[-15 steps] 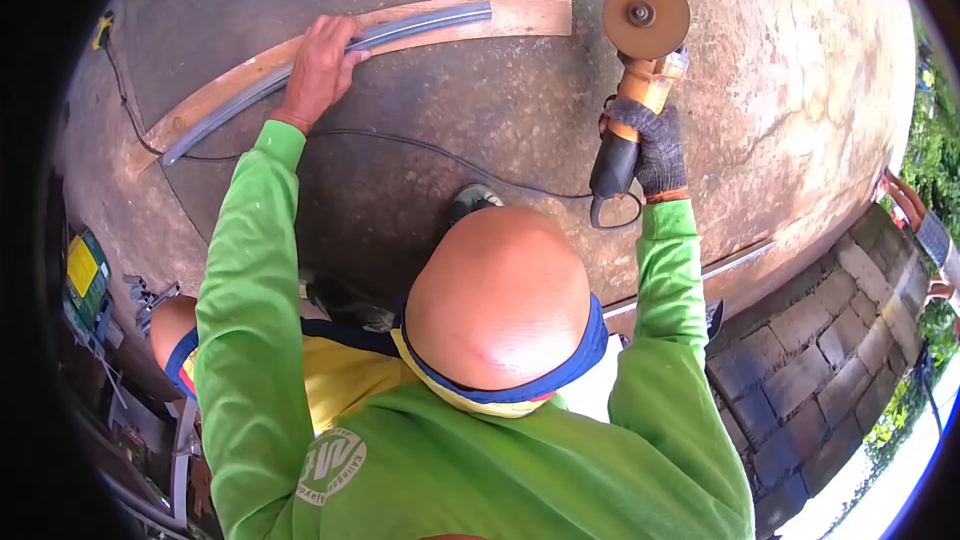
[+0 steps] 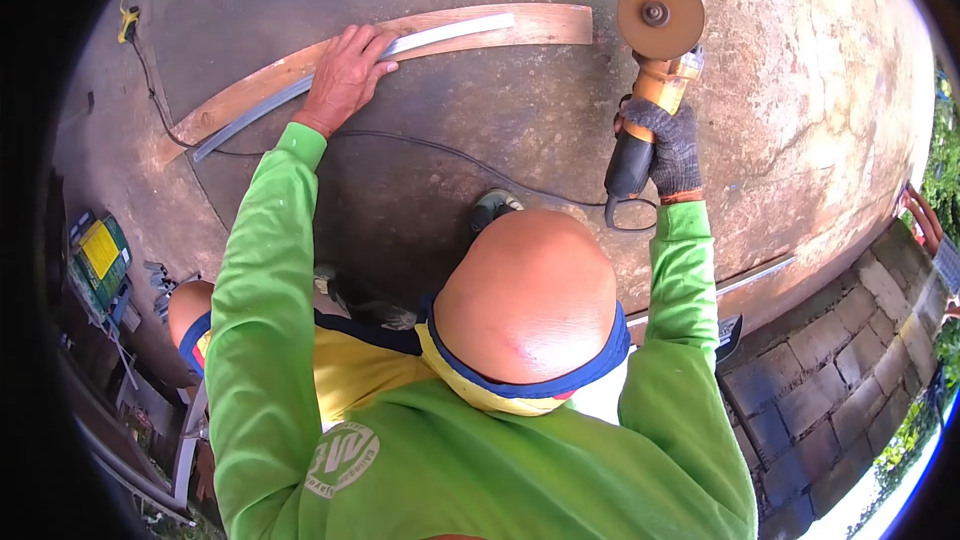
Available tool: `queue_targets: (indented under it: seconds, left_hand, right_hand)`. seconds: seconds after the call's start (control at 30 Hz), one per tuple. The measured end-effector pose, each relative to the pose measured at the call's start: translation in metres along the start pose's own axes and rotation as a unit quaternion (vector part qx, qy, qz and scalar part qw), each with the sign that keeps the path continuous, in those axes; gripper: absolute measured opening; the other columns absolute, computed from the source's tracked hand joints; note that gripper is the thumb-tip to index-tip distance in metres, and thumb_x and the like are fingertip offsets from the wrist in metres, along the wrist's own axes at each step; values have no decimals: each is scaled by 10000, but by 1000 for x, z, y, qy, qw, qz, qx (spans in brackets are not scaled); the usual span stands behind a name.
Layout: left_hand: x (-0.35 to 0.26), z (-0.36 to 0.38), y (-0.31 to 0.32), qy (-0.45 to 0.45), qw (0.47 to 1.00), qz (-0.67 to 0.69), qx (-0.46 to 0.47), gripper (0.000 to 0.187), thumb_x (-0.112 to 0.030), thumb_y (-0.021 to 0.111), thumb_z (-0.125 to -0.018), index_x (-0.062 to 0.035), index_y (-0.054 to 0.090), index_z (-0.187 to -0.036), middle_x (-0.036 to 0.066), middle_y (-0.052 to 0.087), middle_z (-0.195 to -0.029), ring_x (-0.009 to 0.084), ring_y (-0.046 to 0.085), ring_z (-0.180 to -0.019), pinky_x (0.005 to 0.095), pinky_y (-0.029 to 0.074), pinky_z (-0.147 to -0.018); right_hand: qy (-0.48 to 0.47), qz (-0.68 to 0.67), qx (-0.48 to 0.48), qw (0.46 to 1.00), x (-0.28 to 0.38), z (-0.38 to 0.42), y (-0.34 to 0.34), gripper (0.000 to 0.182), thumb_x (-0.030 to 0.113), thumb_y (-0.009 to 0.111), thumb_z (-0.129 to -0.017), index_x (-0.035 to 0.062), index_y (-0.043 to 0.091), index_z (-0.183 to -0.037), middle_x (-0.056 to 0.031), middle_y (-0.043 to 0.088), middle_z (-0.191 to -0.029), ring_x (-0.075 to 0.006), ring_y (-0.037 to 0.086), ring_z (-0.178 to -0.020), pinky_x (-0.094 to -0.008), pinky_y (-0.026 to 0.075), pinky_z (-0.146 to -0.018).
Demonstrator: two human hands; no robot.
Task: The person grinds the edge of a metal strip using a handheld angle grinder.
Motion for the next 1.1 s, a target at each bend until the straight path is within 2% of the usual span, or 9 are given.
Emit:
queue_targets:
  seconds: [0.1,0.2,0.3,0.5,0.6,0.77,0.9,1.0,1.1]
  left_hand:
    - [5,4,-5,3,999,-26,45,663,-231,822,-794,-142,554,-1394,70,546,-1342,305,515,-1229,479,435,-967]
    - [8,3,-13,-12,996,-58,70,979,-259,907,-682,-168,423,-1528,67,445,-1512,336,447,-1354,574,394,-1067]
    - [30,16,-21,-69,981,-93,155,1177,-264,944,-593,-176,327,-1591,70,367,-1596,372,387,-1429,652,338,-1140]
    - [55,29,-21,-89,975,-77,188,872,-154,866,-704,-49,461,-1469,152,524,-1332,375,518,-1235,503,483,-1023]
    - [52,17,-26,-49,978,-75,189,747,-113,826,-731,-2,510,-1399,162,544,-1236,372,548,-1137,443,512,-960]
    - [6,-14,-15,-23,980,-60,190,745,-135,853,-698,2,524,-1352,149,551,-1201,365,567,-1108,446,567,-888]
    - [-39,-41,7,-28,978,-54,200,740,-178,880,-682,11,538,-1311,154,568,-1184,366,597,-1080,454,573,-868]
    - [-71,-58,19,-21,985,-25,171,701,-216,909,-659,30,581,-1227,159,608,-1127,379,639,-1027,456,589,-816]
    - [-89,-64,23,-28,987,-19,158,771,-272,883,-695,19,559,-1332,142,591,-1136,358,602,-1064,460,547,-873]
  right_hand:
    - [-11,-3,1,1000,5,-4,1,465,144,785,-803,-36,553,-1164,-149,660,-889,-252,687,-724,-353,587,-665]
    - [-35,-21,-11,999,17,-7,1,333,156,814,-775,-42,654,-988,-125,689,-779,-222,697,-667,-332,585,-630]
    - [-48,-20,-14,999,20,-11,-10,384,152,808,-776,-42,620,-1048,-132,685,-844,-228,692,-685,-335,581,-629]
    - [-50,8,-23,998,19,-20,-40,424,169,792,-778,-53,594,-1079,-135,660,-854,-239,675,-712,-345,562,-662]
    - [-37,4,-31,999,11,-21,-58,455,170,791,-771,-54,574,-1102,-137,652,-870,-245,669,-729,-351,557,-665]
    - [-37,-20,-19,999,-1,-16,-79,502,152,785,-783,-28,528,-1175,-137,637,-901,-245,656,-736,-353,568,-665]
    - [-37,-30,-57,997,-1,-3,-82,446,146,798,-750,-58,580,-1081,-144,647,-874,-259,673,-724,-359,565,-657]
    - [-51,-49,-70,995,7,7,-81,442,130,791,-767,-47,577,-1111,-132,658,-871,-241,677,-719,-340,567,-654]
    - [-50,-76,-89,992,7,11,-90,438,128,809,-756,-41,593,-1097,-127,685,-861,-233,690,-695,-340,585,-630]
Point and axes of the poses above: each hand's wrist, its own z-axis away from the middle knuckle, its own y-axis out of the palm, x = y × z, the point moved 5 cm from there along -z, towards the middle knuckle
